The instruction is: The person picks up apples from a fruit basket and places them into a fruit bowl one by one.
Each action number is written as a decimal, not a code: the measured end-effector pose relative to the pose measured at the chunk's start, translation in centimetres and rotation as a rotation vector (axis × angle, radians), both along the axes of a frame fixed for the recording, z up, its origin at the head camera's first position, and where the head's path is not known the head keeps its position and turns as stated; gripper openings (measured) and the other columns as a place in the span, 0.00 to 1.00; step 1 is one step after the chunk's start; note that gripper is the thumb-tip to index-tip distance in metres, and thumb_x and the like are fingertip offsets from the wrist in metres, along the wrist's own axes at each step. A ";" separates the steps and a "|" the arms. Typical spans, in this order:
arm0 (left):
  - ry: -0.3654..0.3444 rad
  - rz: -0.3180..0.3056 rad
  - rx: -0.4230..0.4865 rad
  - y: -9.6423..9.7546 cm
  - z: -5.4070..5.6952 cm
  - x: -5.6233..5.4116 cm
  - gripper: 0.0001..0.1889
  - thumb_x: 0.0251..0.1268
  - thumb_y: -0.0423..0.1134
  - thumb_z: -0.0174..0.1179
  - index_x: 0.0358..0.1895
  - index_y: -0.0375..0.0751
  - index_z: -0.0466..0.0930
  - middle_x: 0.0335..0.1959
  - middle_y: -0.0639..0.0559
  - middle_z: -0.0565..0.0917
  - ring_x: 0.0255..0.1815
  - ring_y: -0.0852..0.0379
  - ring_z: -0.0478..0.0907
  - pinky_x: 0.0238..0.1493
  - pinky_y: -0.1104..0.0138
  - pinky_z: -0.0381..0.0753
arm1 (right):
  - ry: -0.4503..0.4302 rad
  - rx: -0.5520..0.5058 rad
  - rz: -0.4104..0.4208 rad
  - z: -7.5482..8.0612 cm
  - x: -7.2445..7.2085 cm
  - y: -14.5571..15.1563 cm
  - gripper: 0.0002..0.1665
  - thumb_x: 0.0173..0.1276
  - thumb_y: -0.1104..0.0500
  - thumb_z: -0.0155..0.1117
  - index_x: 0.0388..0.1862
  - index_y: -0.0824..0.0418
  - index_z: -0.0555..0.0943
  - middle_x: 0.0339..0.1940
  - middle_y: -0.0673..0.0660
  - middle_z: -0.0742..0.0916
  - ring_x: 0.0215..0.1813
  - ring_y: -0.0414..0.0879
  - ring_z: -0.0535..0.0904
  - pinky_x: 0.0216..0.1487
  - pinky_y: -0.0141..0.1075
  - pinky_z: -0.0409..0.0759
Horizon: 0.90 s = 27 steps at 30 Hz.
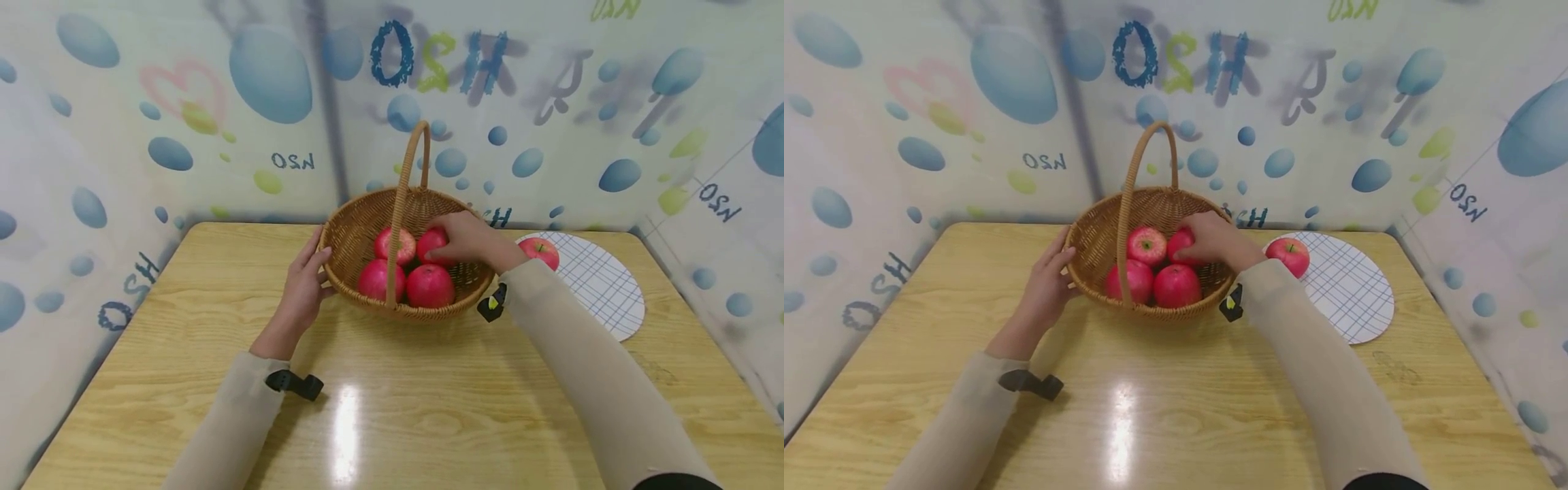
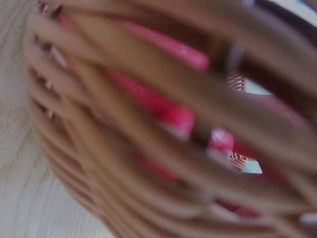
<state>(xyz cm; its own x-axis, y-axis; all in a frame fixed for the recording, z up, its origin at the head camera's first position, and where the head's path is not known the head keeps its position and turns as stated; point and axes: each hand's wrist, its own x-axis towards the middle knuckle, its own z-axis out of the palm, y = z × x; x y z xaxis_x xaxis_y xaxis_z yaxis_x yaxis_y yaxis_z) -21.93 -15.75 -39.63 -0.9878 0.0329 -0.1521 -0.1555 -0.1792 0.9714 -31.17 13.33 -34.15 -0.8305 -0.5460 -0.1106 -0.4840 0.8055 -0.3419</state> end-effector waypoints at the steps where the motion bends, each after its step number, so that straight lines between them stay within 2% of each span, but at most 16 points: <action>1: -0.003 0.000 0.003 0.0 0.0 0.0 0.30 0.83 0.45 0.42 0.82 0.70 0.47 0.85 0.52 0.46 0.79 0.37 0.60 0.69 0.39 0.69 | 0.010 -0.004 -0.004 0.0 0.0 0.0 0.29 0.65 0.47 0.71 0.61 0.59 0.81 0.51 0.59 0.88 0.50 0.54 0.84 0.53 0.48 0.84; 10: -0.008 -0.003 0.017 0.2 -0.1 -0.1 0.30 0.84 0.45 0.42 0.82 0.70 0.47 0.85 0.51 0.47 0.79 0.38 0.60 0.69 0.38 0.68 | 0.107 -0.061 -0.036 -0.2 0.7 0.0 0.28 0.65 0.49 0.70 0.59 0.63 0.82 0.46 0.61 0.89 0.46 0.55 0.85 0.48 0.49 0.84; 14: -0.009 -0.003 0.016 0.1 -0.2 -0.1 0.30 0.84 0.45 0.41 0.81 0.71 0.48 0.85 0.52 0.48 0.79 0.38 0.60 0.69 0.39 0.69 | 0.098 -0.100 -0.060 -0.1 1.1 0.0 0.31 0.66 0.50 0.70 0.64 0.65 0.78 0.49 0.63 0.88 0.48 0.56 0.84 0.49 0.49 0.84; 19: -0.006 -0.004 0.011 0.1 -0.2 -0.2 0.30 0.84 0.44 0.40 0.81 0.71 0.47 0.85 0.53 0.47 0.80 0.38 0.59 0.69 0.38 0.68 | 0.092 -0.217 -0.102 0.3 1.9 0.0 0.33 0.68 0.51 0.70 0.67 0.64 0.76 0.56 0.64 0.86 0.51 0.57 0.84 0.51 0.51 0.85; 23: -0.007 0.000 0.005 -0.1 -0.2 -0.1 0.29 0.84 0.45 0.39 0.81 0.72 0.48 0.85 0.53 0.48 0.80 0.39 0.59 0.69 0.38 0.68 | 0.121 -0.312 -0.135 0.8 2.7 0.1 0.34 0.68 0.50 0.70 0.70 0.61 0.75 0.61 0.64 0.84 0.54 0.58 0.83 0.53 0.53 0.85; 27: -0.008 -0.001 0.006 -0.2 0.0 0.0 0.29 0.84 0.45 0.39 0.81 0.72 0.47 0.85 0.53 0.47 0.80 0.38 0.59 0.69 0.38 0.69 | 0.169 -0.428 -0.171 1.2 3.7 0.6 0.34 0.67 0.51 0.72 0.70 0.59 0.76 0.61 0.63 0.85 0.56 0.58 0.83 0.55 0.54 0.84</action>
